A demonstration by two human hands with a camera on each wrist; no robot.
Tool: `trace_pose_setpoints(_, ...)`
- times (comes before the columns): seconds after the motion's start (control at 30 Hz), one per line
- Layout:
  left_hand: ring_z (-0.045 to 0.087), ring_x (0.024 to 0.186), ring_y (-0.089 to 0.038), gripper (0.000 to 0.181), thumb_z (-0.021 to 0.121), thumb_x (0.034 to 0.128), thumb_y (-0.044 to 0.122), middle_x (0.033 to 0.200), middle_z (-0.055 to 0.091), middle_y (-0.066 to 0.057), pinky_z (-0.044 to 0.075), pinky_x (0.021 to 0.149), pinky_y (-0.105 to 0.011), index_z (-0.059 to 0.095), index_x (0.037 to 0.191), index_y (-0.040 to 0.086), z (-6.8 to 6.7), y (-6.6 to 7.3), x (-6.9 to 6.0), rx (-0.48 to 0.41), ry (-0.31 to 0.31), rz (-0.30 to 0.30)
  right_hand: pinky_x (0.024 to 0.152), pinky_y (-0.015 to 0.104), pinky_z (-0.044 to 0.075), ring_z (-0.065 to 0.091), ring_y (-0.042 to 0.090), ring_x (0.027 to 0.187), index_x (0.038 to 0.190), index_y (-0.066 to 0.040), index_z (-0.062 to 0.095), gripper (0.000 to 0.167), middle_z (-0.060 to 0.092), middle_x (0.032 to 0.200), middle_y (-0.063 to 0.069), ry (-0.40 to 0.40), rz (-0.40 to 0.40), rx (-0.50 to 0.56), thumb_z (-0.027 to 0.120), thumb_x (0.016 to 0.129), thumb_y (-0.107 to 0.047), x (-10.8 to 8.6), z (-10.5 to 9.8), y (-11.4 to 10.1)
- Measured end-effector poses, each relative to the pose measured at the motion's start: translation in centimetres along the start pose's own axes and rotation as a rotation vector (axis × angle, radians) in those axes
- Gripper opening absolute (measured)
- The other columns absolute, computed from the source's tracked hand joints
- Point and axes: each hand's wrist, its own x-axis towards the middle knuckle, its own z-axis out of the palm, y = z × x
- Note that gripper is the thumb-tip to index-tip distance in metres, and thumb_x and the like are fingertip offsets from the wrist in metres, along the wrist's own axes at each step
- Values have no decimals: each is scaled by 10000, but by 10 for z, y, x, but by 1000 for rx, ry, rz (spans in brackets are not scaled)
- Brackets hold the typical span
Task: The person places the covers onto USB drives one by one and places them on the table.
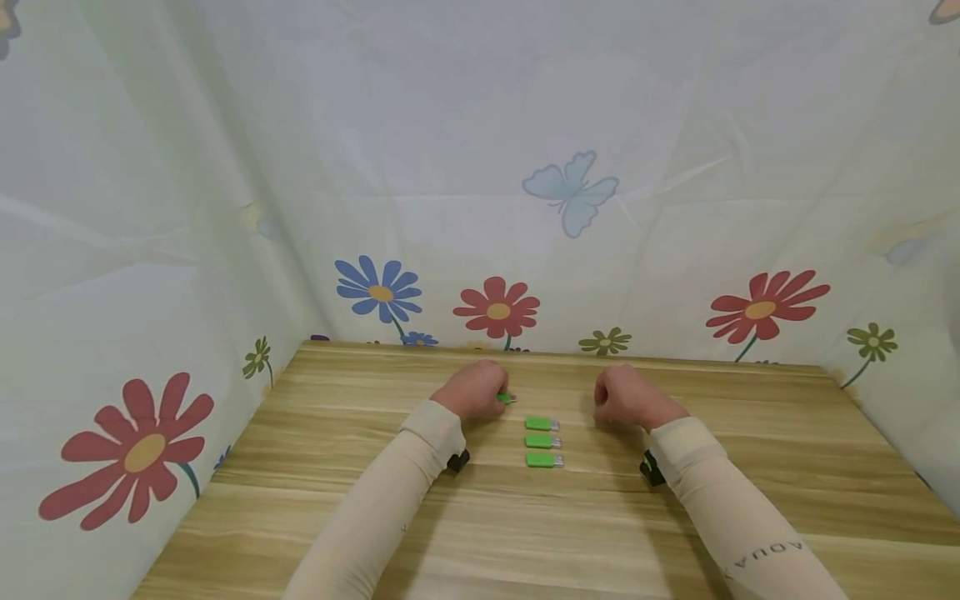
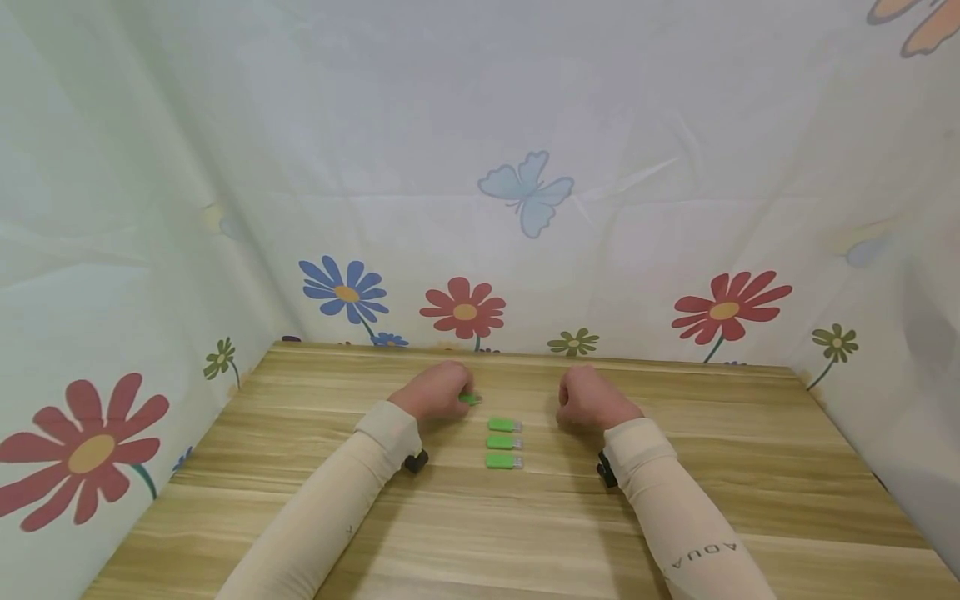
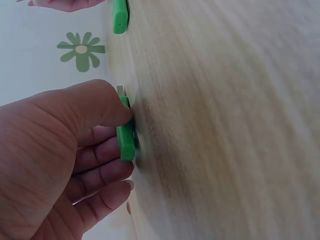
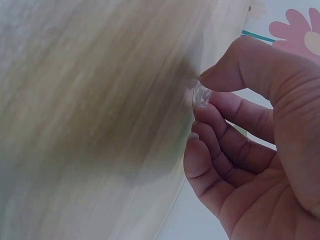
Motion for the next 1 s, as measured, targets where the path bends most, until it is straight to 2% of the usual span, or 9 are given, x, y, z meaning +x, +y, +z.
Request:
trace_pose_setpoints(0.3,308,628,-118,399,738,787,110,616,265,59,277,571,-251,403,585,185,3,-3,-1,27,-1,6,556,287,417,499,132,591,679,-110,660,103,598,661,-9,-3,11,18,739,716,-58,0,0,-1)
trace_pose_setpoints(0.63,433,695,-131,271,785,864,176,692,445,44,378,655,-252,555,720,170,1,-4,-8,24,-19,-11,563,292,430,517,146,608,696,-115,662,112,608,686,3,-11,34,33,747,734,-54,-3,0,4)
trace_pose_setpoints(1.0,519,739,-140,100,782,877,176,775,590,41,460,698,-255,686,867,148,-11,1,-19,-9,-12,0,608,300,430,496,135,625,765,-108,653,108,601,705,-8,29,-37,21,718,737,-27,-13,-8,-8)
